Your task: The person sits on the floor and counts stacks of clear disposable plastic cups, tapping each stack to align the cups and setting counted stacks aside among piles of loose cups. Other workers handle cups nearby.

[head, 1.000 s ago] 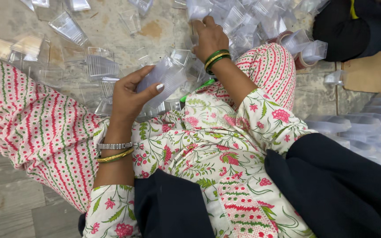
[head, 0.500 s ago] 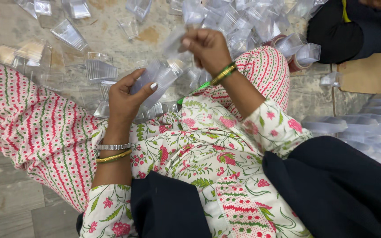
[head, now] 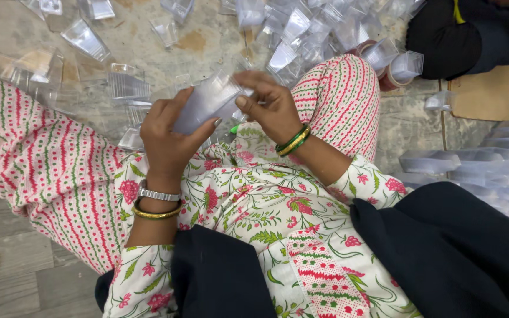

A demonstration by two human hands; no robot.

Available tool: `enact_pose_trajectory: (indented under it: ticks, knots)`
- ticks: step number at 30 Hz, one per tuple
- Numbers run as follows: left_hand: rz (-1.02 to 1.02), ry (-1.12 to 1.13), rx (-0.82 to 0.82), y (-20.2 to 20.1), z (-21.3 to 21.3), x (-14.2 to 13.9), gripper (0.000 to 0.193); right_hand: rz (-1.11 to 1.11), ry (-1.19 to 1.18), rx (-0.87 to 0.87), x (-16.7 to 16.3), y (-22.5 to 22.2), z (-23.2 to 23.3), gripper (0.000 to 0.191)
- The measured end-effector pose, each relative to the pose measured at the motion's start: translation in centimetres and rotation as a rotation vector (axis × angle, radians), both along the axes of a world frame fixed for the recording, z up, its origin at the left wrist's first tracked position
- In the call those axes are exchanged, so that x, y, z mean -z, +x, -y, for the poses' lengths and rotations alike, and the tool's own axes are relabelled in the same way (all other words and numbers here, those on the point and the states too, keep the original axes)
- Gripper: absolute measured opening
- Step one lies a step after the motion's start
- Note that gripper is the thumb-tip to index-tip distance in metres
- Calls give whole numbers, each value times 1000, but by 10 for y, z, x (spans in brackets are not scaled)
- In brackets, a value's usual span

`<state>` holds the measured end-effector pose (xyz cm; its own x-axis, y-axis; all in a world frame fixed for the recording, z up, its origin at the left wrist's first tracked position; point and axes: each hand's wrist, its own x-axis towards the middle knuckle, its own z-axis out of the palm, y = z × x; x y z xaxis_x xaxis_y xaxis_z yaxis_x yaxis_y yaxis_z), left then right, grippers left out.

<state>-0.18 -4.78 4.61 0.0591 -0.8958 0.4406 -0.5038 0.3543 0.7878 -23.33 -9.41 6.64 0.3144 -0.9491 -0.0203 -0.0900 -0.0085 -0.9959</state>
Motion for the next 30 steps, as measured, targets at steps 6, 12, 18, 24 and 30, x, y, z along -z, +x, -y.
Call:
enact_pose_trajectory:
  ticks: [6,12,18,24,30]
  knots:
    - [214,-132,-82,-15,-7,-7,65,379,627,-16,-7,-2,0,82]
    - [143,-212,-60,-21,-14,-4,55,527,575,-77,4,-5,2,87]
    - [-910,336,-134,-29,-7,18,39,544,474,-69,6,-7,0,88]
    - [-1051,807,155,-33,-8,24,41,335,334,-65,6,-10,0,85]
    - [-1171,901,188,-27,-8,15,37,216,92,-248,10,-19,1,97]
